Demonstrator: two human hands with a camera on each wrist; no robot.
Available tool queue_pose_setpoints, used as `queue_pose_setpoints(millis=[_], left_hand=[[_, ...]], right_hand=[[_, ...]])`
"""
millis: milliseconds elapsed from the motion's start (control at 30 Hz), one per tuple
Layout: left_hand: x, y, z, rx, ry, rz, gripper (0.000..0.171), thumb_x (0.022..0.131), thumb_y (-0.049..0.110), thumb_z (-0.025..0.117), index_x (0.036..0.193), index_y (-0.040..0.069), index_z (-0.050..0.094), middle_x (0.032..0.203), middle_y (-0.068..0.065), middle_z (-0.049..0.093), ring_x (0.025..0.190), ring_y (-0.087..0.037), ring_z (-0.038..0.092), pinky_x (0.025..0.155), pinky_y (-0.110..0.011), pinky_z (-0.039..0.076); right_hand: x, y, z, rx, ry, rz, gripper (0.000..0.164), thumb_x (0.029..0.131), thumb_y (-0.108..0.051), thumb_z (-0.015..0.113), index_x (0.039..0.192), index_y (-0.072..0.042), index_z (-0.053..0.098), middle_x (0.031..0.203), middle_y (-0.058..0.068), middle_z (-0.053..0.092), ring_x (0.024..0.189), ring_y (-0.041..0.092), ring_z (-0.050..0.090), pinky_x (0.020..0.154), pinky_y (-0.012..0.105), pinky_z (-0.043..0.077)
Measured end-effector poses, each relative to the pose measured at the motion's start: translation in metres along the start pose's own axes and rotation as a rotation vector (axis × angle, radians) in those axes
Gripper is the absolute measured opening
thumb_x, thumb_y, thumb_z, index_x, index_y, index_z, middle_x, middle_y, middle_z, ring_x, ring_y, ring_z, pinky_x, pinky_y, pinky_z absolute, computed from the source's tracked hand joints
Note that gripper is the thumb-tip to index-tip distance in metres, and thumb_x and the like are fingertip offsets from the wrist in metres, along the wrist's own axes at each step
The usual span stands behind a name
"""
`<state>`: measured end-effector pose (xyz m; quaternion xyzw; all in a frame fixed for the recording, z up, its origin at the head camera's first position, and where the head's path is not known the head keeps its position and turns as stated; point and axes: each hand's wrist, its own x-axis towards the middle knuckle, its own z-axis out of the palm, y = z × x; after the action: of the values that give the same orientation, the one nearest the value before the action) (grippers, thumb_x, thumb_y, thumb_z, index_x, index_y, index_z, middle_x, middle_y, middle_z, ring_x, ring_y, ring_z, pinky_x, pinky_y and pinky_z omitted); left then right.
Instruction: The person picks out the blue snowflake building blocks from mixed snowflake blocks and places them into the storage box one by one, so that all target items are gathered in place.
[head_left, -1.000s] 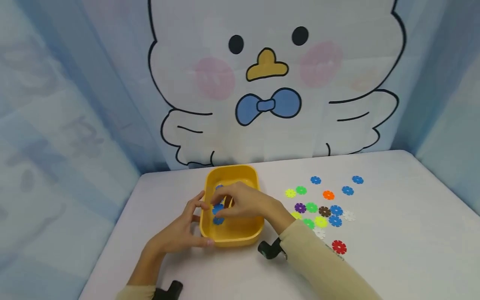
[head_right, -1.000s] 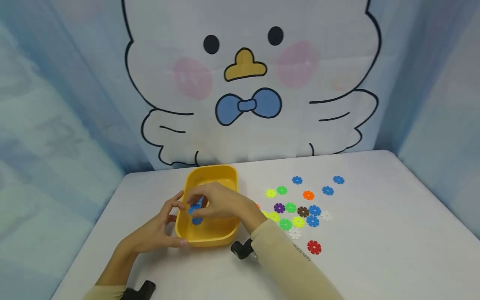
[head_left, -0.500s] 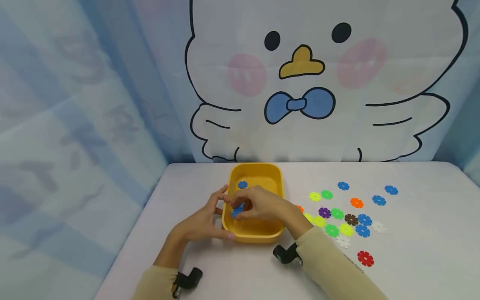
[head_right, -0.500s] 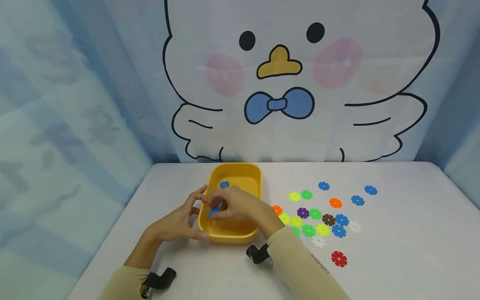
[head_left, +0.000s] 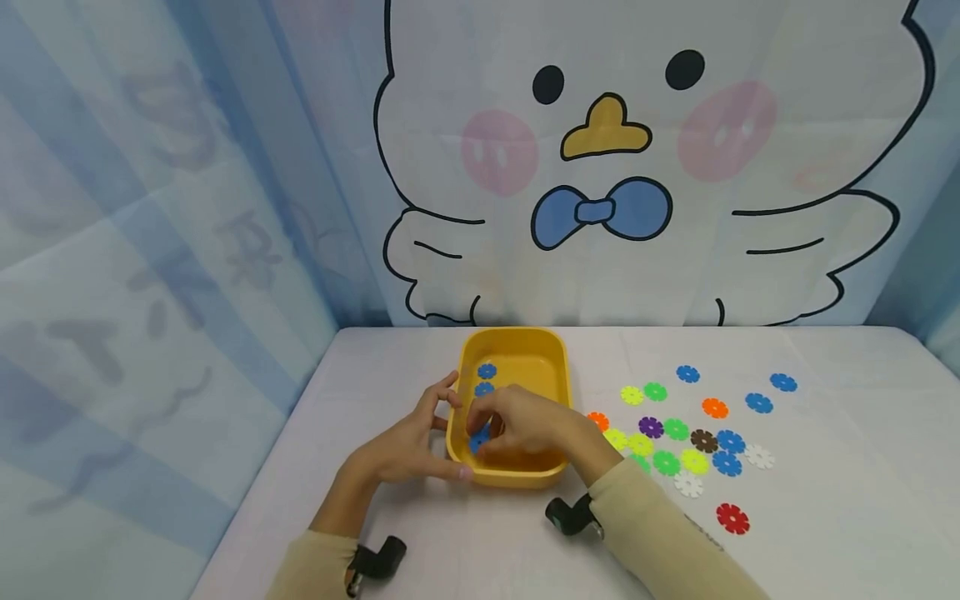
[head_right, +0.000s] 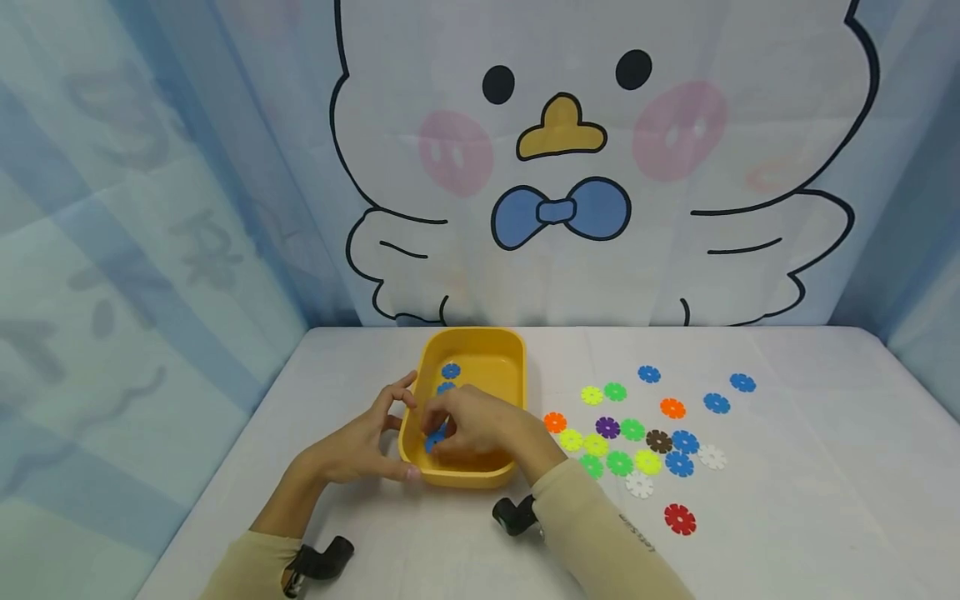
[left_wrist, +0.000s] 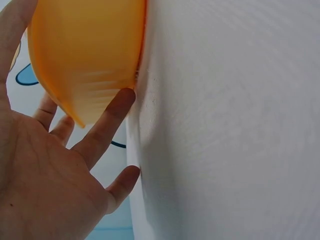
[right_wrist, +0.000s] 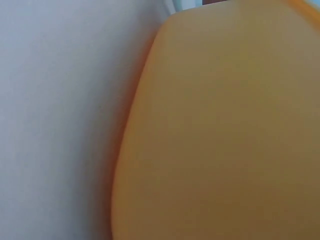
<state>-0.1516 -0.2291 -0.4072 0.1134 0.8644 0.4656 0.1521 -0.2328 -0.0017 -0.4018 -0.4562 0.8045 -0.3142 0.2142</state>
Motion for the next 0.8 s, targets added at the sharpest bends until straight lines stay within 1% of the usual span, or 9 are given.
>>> queue_pose_setpoints(millis=[133, 333, 600, 800], left_hand=[[-0.0005, -0.0009, 0.0002, -0.001, 0.000, 0.000, 0.082, 0.075, 0.039, 0.092, 0.129, 0.026, 0.032, 0.171, 0.014, 0.003, 0.125, -0.027, 0.054, 0.105, -0.050, 0.050], [-0.0011, -0.0014, 0.0000, 0.000, -0.001, 0.006, 0.083, 0.075, 0.042, 0.092, 0.129, 0.027, 0.032, 0.171, 0.015, 0.003, 0.125, -0.027, 0.055, 0.104, -0.049, 0.051], [-0.0005, -0.0008, -0.0006, 0.009, -0.001, 0.002, 0.083, 0.074, 0.043, 0.092, 0.129, 0.027, 0.032, 0.171, 0.017, 0.002, 0.127, -0.026, 0.053, 0.106, -0.051, 0.049], [0.0001, -0.0003, -0.0002, 0.020, 0.000, -0.007, 0.084, 0.074, 0.044, 0.092, 0.130, 0.027, 0.032, 0.171, 0.016, 0.002, 0.128, -0.026, 0.054, 0.107, -0.052, 0.048]], right_hand=[[0.0015, 0.0003, 0.0014, -0.018, -0.016, -0.003, 0.024, 0.087, -0.023, 0.084, 0.108, -0.019, 0.074, 0.103, -0.009, 0.073, 0.085, 0.005, 0.065, 0.083, 0.021, 0.055], [0.0043, 0.0002, 0.0046, -0.064, -0.021, -0.036, 0.024, 0.086, -0.024, 0.086, 0.106, -0.020, 0.074, 0.102, -0.010, 0.073, 0.083, 0.005, 0.064, 0.080, 0.020, 0.055], [0.0051, -0.0017, 0.0065, -0.131, -0.030, -0.011, 0.027, 0.085, -0.027, 0.086, 0.108, -0.023, 0.073, 0.101, -0.013, 0.072, 0.084, 0.006, 0.062, 0.080, 0.019, 0.054], [0.0053, 0.0000, 0.0081, -0.164, -0.031, -0.011, 0.028, 0.085, -0.029, 0.087, 0.108, -0.026, 0.072, 0.100, -0.015, 0.071, 0.081, 0.004, 0.060, 0.078, 0.018, 0.053]])
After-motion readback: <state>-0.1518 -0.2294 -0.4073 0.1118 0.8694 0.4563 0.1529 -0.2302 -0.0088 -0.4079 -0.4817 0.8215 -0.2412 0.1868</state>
